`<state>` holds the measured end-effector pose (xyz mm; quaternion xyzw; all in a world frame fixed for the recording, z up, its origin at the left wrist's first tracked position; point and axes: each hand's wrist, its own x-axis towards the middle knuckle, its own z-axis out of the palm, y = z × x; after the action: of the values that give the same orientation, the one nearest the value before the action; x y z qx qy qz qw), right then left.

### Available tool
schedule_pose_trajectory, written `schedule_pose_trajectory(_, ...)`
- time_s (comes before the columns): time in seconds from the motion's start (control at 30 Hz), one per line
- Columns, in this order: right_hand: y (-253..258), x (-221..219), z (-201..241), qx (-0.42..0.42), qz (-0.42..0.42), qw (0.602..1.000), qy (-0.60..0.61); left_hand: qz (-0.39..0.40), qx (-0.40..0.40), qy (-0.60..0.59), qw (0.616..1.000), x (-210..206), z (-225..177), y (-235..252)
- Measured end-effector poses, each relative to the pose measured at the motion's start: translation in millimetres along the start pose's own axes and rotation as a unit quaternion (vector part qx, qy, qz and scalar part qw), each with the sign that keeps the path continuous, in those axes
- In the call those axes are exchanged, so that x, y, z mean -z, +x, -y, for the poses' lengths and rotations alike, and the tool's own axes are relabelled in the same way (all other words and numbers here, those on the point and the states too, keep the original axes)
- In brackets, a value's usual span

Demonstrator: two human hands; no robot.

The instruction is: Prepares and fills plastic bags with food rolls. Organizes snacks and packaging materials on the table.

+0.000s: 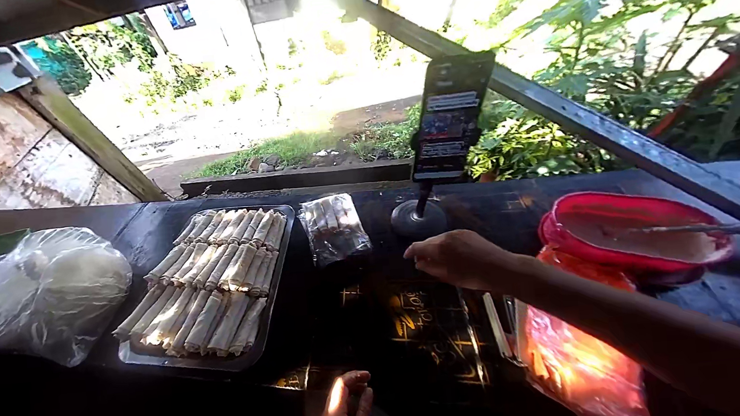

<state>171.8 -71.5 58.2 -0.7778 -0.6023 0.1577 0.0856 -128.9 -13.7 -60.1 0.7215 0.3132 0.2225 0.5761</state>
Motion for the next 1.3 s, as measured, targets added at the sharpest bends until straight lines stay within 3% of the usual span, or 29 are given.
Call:
schedule_pose_trajectory(0.1, -58, 8, -11, -0.072, 0.046, 0.996, -0.015, 0.033, -0.117, 0.076, 0.99, -19, -7, -1)
schedule_pose_trajectory(0.2, -103, 9, -7, -0.16, 0.155, 0.974, -0.031, 0.066, -0.292, 0.135, 0.945, -47, -4, 3)
schedule_pose_trajectory(0.3, -136, -7, 2, -0.21, 0.239, 0.947, -0.052, 0.124, -0.377, 0.166, 0.903, -77, -9, 4)
schedule_pose_trajectory(0.4, -162, -32, 5, -0.24, 0.266, 0.932, -0.062, 0.179, -0.443, 0.19, 0.858, -104, -17, 3)
schedule_pose_trajectory(0.53, -180, -52, -2, -0.24, 0.235, 0.939, -0.071, 0.218, -0.523, 0.214, 0.796, -134, -28, 9)
schedule_pose_trajectory(0.7, -184, -39, -10, -0.21, 0.245, 0.945, -0.054, 0.239, -0.577, 0.241, 0.743, -163, -37, 13)
schedule_pose_trajectory(0.83, -182, -20, -6, -0.233, 0.267, 0.933, -0.064, 0.214, -0.617, 0.278, 0.704, -179, -46, 16)
schedule_pose_trajectory(1.1, -185, -17, -5, -0.277, 0.258, 0.923, -0.073, 0.167, -0.635, 0.335, 0.675, -208, -46, 22)
schedule_pose_trajectory(1.3, -185, -8, -2, -0.284, 0.274, 0.915, -0.08, 0.079, -0.708, 0.27, 0.648, -201, -41, 25)
